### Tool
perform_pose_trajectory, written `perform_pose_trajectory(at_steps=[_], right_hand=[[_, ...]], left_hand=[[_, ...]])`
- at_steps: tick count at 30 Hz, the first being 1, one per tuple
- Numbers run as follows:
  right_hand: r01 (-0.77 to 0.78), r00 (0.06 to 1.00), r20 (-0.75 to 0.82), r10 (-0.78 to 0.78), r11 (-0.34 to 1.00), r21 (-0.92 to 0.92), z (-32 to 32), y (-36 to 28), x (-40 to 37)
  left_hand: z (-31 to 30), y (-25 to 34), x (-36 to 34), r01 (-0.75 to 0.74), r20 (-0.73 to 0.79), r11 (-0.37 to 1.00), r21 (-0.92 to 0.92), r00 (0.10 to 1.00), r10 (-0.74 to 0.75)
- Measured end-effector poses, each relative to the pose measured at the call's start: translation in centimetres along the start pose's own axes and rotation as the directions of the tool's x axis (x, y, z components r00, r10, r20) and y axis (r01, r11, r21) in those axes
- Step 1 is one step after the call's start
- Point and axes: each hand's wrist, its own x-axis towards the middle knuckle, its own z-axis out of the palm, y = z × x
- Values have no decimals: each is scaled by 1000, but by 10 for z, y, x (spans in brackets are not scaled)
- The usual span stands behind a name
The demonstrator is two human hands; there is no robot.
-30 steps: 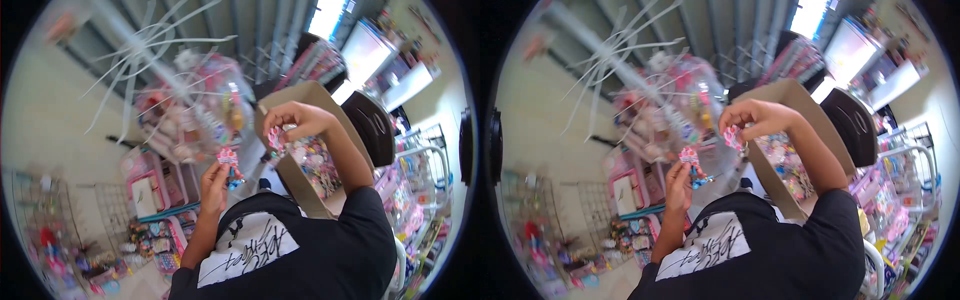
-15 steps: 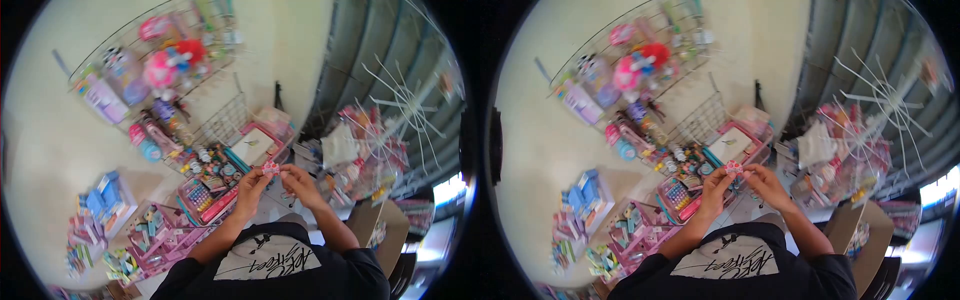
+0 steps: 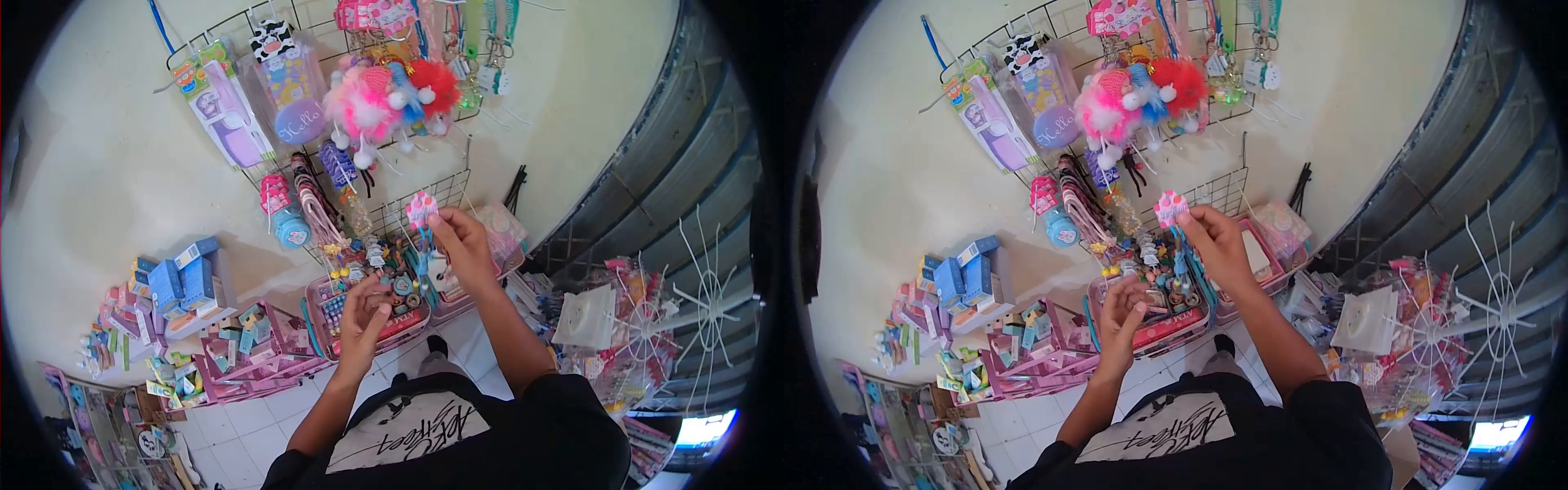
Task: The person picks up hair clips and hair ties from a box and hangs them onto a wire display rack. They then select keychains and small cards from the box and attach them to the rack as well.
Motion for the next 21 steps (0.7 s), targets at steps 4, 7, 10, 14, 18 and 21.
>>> perform_pose_trajectory(at_steps=[4,7,10,14,18,21], right_hand=[[47,998,41,-45,998,-43,-4,8,41],[52,996,77,-47,996,-67,-7,15,52],[78,990,124,-68,994,-82,-13,26,61],[50,991,125,-44,998,-41,-12,33,69],[30,987,162,-19,997,-67,-10,38,80],[27,989,147,-19,998,-52,2,40,99]], left_hand=[[-7,-13,-5,75,-96,997,1,993,-74],[-13,-30,-6,126,-173,992,-14,977,-127],[-15,-42,-4,159,-206,987,-6,966,-157],[-14,-46,2,147,-233,989,7,962,-141],[-17,-46,3,156,-268,988,7,952,-149],[-19,-47,-1,142,-309,989,35,943,-124]])
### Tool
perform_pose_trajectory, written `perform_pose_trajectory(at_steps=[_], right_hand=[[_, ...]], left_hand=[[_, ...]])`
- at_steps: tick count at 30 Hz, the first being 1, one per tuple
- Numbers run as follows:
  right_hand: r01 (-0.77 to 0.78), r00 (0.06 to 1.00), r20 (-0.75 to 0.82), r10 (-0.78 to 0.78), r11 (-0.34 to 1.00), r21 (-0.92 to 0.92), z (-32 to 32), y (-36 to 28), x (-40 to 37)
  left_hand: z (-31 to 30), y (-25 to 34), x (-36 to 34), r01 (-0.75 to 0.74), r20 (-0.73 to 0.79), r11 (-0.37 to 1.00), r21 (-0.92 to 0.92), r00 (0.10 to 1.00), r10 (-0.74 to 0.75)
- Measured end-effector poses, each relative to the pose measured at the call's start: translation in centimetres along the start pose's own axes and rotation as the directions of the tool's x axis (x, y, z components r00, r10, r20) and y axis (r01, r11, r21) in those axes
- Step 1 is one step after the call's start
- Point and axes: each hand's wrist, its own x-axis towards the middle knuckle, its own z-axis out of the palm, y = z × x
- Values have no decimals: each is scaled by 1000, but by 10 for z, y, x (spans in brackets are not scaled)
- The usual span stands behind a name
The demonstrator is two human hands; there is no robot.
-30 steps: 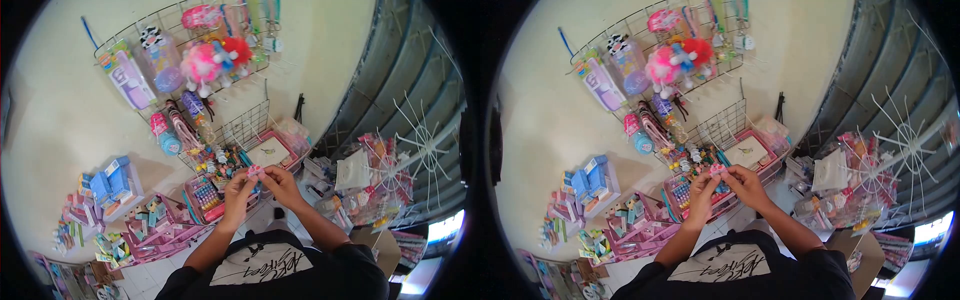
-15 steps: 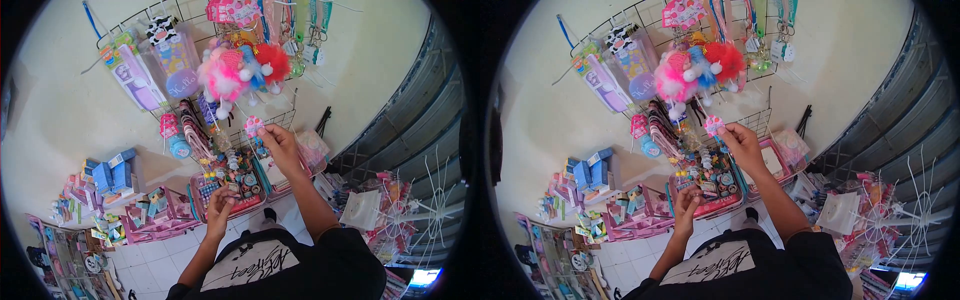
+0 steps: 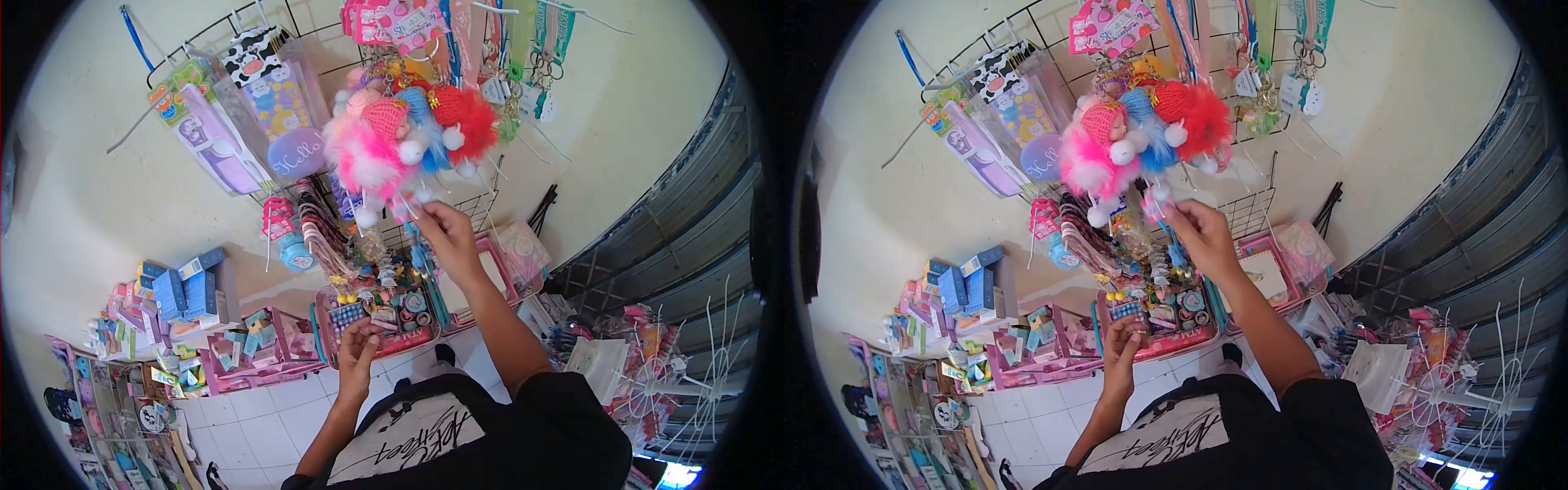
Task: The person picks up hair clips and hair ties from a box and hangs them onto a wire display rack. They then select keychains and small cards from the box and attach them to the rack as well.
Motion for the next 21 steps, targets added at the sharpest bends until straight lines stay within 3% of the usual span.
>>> perform_pose_trajectory(at_steps=[1,3,4,6,10,13,15,17,19,21], right_hand=[[7,1000,-24,-7,1000,-13,4,2,12],[207,974,-67,-218,968,-146,10,31,45],[206,972,-79,-219,967,-146,13,39,56],[191,980,-71,-187,981,45,19,50,72],[328,940,-130,-314,939,102,30,56,79],[270,948,-193,-254,961,60,24,57,58],[72,966,-251,-57,996,51,20,60,24],[32,972,-232,-34,999,-12,24,62,-10],[-19,978,-209,2,997,-76,33,57,-45],[-35,986,-167,10,989,-146,44,43,-74]], left_hand=[[-1,-1,-2,-15,-21,1000,13,1000,15],[-4,0,-7,-5,-18,1000,22,1000,6],[-6,1,-8,-3,-20,1000,28,1000,4],[-8,4,-14,-1,-10,1000,5,1000,1],[-18,9,-21,6,-28,1000,-13,1000,-6],[-25,10,-24,11,-36,1000,6,999,-11],[-26,12,-22,28,-18,999,18,999,-27],[-22,16,-15,50,-6,998,28,999,-49],[-11,26,-2,12,177,993,115,984,-32],[12,38,9,-20,234,992,124,972,-10]])
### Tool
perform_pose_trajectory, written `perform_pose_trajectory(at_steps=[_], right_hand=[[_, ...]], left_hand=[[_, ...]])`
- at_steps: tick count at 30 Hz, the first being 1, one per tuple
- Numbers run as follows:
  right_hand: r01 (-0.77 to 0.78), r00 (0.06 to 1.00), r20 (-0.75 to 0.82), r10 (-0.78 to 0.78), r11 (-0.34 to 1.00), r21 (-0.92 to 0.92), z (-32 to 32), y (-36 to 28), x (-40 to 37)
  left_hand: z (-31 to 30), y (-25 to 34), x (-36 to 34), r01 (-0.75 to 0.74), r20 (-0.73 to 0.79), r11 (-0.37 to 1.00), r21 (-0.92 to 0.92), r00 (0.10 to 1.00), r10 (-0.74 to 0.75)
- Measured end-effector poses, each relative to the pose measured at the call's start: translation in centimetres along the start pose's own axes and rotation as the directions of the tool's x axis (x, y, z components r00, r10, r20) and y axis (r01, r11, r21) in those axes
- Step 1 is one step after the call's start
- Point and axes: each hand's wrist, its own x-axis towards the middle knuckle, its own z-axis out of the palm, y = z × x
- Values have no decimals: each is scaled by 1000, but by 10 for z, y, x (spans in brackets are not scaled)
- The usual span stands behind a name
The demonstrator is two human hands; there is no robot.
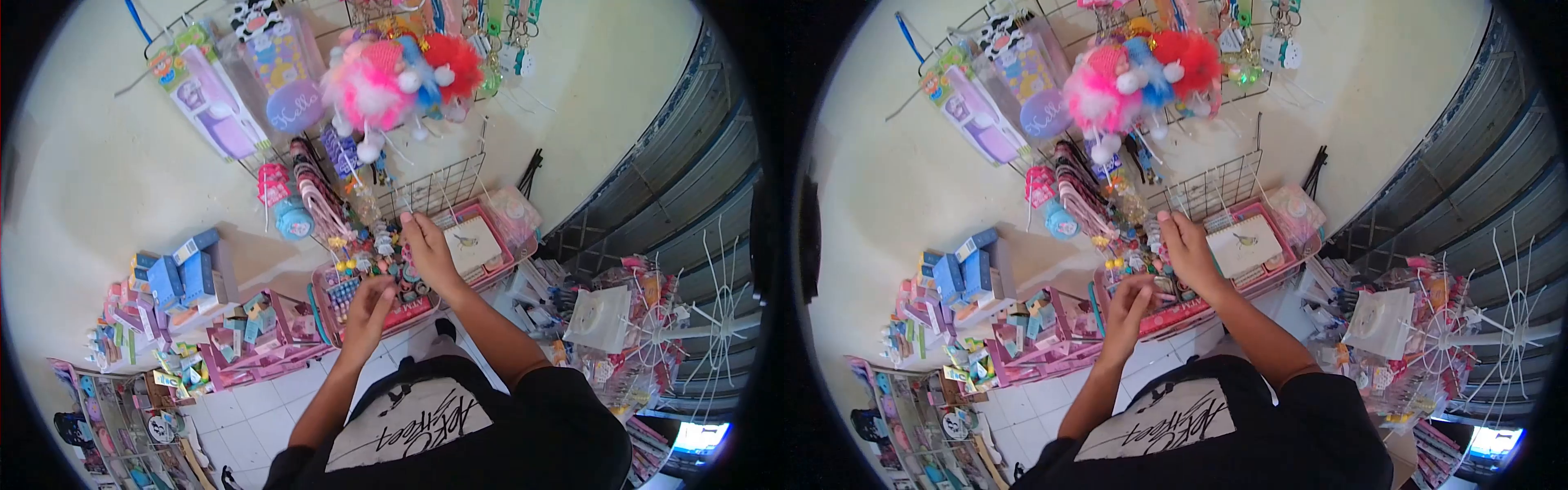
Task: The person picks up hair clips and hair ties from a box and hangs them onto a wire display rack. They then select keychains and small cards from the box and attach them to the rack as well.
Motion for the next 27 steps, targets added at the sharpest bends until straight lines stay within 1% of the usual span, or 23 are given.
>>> perform_pose_trajectory(at_steps=[1,3,4,6,7,8,10,11,12,13,14,15,16,17,18,19,20,22,23,25,26,27], right_hand=[[-12,1000,-3,12,1000,-7,2,0,-9],[72,997,-6,-72,996,-50,2,-1,-23],[63,998,-19,-65,996,-58,0,-5,-29],[-21,998,-54,26,996,87,-6,-14,-38],[14,999,-51,-8,993,115,-13,-13,-41],[18,998,-67,-11,994,108,-18,-16,-45],[23,1000,17,-25,991,131,-24,-26,-56],[28,1000,9,-30,992,126,-25,-33,-61],[49,998,23,-51,995,82,-24,-39,-65],[71,997,40,-73,997,38,-25,-43,-66],[75,996,41,-77,996,36,-29,-44,-65],[95,988,130,-87,994,-55,-36,-43,-62],[122,972,219,-89,982,-143,-39,-43,-58],[129,970,223,-95,981,-143,-39,-42,-51],[91,985,148,-88,996,-18,-38,-41,-40],[59,995,76,-67,992,110,-37,-43,-30],[60,994,82,-70,992,112,-36,-47,-20],[64,996,-71,-51,978,198,-33,-69,1],[65,997,-64,-53,977,203,-33,-68,11],[144,988,-96,-123,955,258,-32,-61,28],[149,987,-91,-129,954,261,-32,-58,32],[145,988,-90,-126,956,254,-33,-55,35]], left_hand=[[6,-2,7,12,3,1000,-7,1000,-12],[16,-9,18,-136,134,991,4,982,134],[19,-9,19,-127,146,992,-1,981,126],[24,-8,18,-118,143,993,-2,983,117],[27,-7,17,-94,108,993,-76,989,101],[27,-8,19,-93,125,993,-80,987,102],[21,-7,22,-77,78,994,-72,994,82],[17,-4,22,-48,63,997,-66,997,53],[16,3,23,-51,69,996,-68,996,56],[16,10,24,-117,47,993,-22,992,118],[14,14,25,-180,25,983,25,984,179],[10,16,28,-190,52,979,77,981,187],[10,19,29,-195,49,978,77,980,192],[11,23,29,-253,20,966,60,967,252],[13,30,30,-311,-10,949,46,950,311],[9,36,27,-266,10,963,35,964,265],[5,33,27,-269,4,962,37,963,269],[-3,20,26,-312,61,946,81,949,308],[-5,17,22,-314,55,945,86,949,311],[-8,11,13,-248,52,966,67,968,245],[-11,7,10,-254,48,965,70,967,251],[-16,1,6,-217,35,971,100,976,214]])
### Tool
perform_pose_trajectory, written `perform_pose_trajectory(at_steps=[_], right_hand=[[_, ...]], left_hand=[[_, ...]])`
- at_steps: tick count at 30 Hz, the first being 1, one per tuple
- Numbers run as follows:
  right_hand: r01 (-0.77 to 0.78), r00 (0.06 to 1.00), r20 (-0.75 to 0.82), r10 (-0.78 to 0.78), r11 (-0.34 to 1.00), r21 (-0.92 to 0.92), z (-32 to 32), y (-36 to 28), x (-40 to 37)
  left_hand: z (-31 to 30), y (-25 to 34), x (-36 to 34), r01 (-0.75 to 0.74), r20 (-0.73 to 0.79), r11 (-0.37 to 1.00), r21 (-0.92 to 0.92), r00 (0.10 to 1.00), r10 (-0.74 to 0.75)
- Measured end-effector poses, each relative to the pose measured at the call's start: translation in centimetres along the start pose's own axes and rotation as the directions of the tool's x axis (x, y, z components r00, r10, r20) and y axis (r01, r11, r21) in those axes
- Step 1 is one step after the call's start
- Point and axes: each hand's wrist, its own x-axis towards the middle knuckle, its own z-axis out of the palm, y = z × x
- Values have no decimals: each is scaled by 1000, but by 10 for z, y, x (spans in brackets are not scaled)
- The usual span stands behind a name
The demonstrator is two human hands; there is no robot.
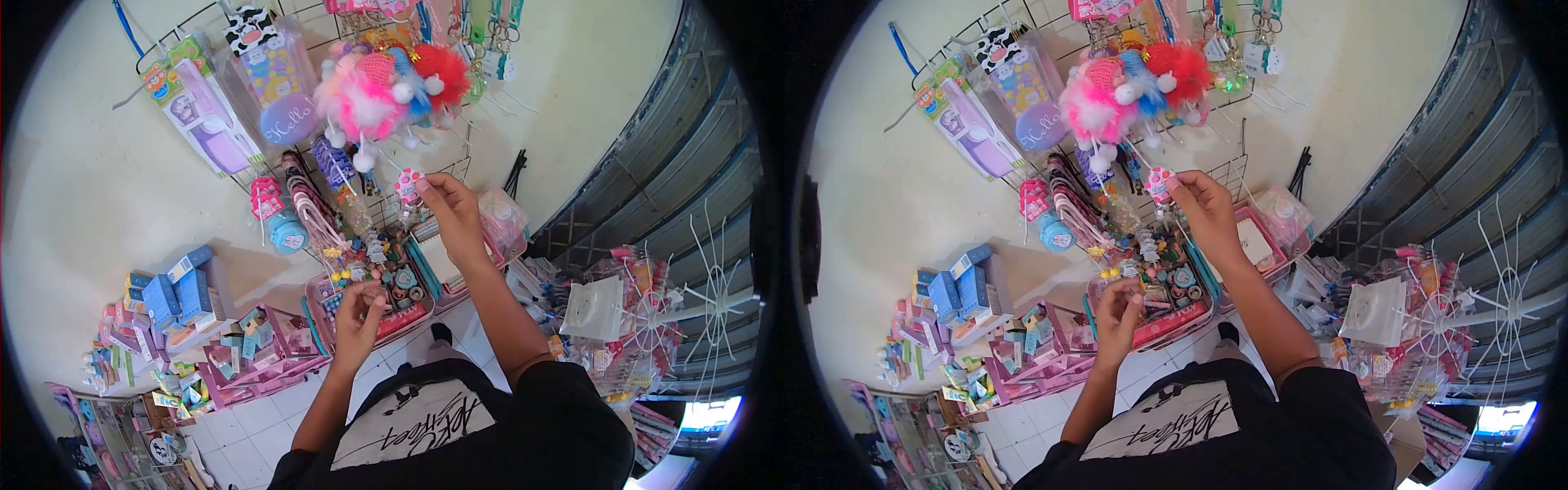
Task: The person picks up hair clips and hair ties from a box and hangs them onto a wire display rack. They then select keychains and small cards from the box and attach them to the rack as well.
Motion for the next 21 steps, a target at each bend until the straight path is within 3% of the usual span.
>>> perform_pose_trajectory(at_steps=[2,5,11,17,19,21], right_hand=[[-6,1000,10,6,1000,-7,-1,3,5],[-28,1000,10,28,1000,2,1,7,8],[-19,999,41,16,997,72,5,12,12],[61,996,-66,-55,994,92,10,17,15],[118,984,-130,-119,993,-15,8,19,15],[77,989,-134,-64,992,96,8,18,18]], left_hand=[[-6,-8,-10,87,-18,996,-23,996,-88],[-14,-25,-21,102,-69,992,-80,992,-108],[-24,-40,-36,167,-161,986,-21,973,-168],[-24,-43,-40,192,-211,981,-38,958,-196],[-23,-44,-40,189,-218,982,-27,957,-191],[-23,-43,-41,189,-226,982,-12,956,-186]])
